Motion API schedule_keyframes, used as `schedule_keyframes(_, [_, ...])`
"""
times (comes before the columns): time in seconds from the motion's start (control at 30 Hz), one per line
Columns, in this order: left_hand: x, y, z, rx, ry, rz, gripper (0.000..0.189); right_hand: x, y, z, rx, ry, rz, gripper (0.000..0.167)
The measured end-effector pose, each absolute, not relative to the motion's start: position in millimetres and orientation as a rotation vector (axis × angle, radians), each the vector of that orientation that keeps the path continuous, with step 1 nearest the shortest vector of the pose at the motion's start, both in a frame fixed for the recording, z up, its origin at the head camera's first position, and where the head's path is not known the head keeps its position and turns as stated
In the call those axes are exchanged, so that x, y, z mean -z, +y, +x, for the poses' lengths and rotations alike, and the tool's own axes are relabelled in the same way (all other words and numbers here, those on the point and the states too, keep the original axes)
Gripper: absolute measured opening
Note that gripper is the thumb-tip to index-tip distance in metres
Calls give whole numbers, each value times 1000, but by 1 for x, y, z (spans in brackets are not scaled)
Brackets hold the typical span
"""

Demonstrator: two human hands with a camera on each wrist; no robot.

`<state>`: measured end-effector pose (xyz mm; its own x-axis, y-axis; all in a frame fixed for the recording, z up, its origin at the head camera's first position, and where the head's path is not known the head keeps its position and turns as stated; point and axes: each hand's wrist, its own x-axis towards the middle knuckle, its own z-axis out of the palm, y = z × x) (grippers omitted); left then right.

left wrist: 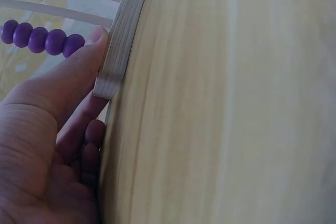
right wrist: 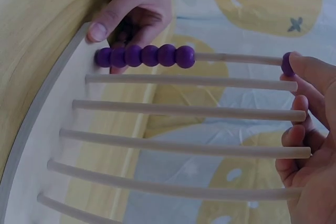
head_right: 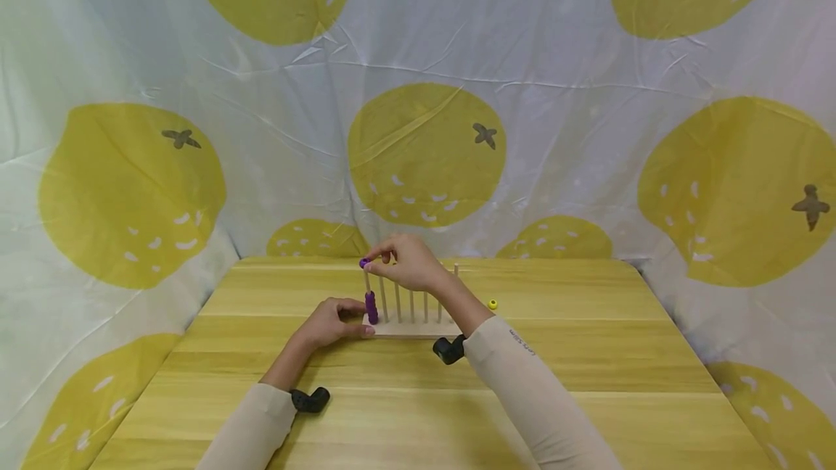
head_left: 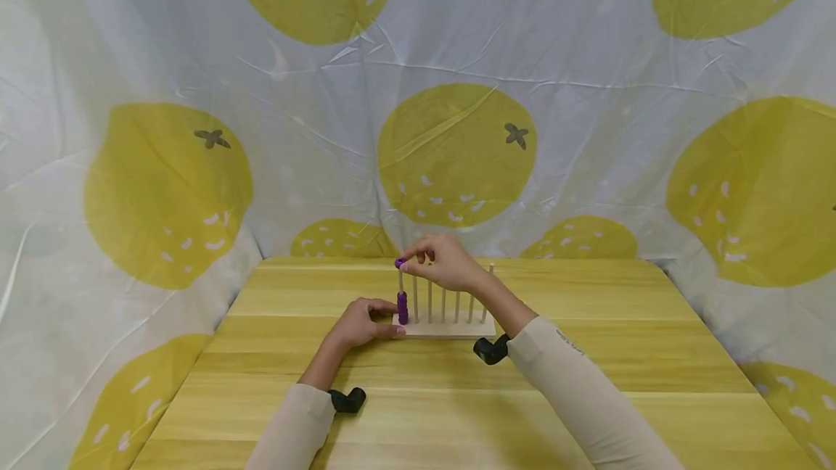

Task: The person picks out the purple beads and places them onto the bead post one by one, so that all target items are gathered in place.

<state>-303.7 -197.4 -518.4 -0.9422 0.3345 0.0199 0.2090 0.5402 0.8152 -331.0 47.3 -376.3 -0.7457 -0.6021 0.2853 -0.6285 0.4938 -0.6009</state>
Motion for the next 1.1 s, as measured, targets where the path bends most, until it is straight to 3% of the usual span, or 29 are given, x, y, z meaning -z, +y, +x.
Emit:
schedule_keyframes(0.53, [518, -197, -304, -1337, 2657, 465, 44, 368, 61, -328, -1195, -2685, 1088, 23])
schedule_keyframes(1.1, [519, -196, -304, -1295, 2690, 441, 48, 366, 134, -326, -1255, -2663, 879, 25])
